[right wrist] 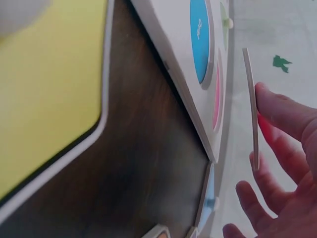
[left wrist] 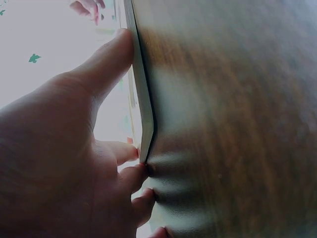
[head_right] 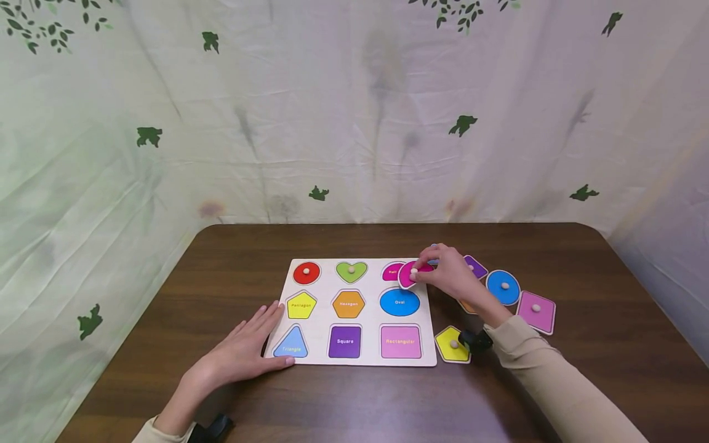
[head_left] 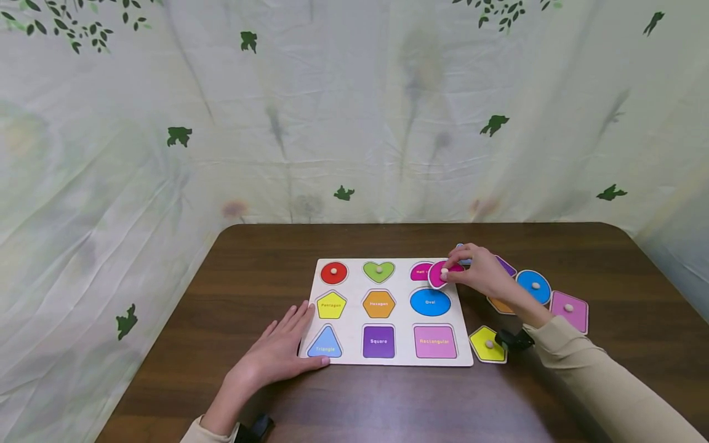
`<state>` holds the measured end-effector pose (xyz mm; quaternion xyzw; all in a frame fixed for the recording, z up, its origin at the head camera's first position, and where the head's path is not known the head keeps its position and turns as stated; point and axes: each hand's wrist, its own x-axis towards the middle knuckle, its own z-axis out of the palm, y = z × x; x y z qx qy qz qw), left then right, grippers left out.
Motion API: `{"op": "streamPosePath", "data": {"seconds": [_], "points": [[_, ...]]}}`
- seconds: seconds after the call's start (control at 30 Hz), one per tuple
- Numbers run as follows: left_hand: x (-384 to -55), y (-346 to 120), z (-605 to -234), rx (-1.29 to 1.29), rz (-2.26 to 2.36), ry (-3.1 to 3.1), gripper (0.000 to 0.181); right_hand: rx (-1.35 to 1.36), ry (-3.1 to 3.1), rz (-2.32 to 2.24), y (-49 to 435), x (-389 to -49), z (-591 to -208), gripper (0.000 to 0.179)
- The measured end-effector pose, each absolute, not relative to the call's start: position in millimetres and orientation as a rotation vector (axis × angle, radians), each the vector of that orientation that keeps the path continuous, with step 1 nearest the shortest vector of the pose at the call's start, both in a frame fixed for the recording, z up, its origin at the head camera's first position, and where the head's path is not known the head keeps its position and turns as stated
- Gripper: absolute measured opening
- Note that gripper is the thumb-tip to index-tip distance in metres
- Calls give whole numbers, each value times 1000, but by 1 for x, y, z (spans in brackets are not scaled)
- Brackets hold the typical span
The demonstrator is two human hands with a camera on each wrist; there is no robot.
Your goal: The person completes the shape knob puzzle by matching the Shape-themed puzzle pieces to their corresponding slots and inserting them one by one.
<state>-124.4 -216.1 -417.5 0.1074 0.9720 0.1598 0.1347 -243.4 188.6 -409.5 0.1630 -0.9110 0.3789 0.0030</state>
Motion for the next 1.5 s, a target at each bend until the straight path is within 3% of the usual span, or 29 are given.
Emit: {"op": "streamPosePath", "data": {"seconds": [1.0,1.5], "points": [[-123,-217,-416,320,473,2816,109,320,-2943,1139,154,-268,-418,18],[-123,-217,-414,338,489,2819,109,352,-2991,976,148,-270,-417,17]]}}
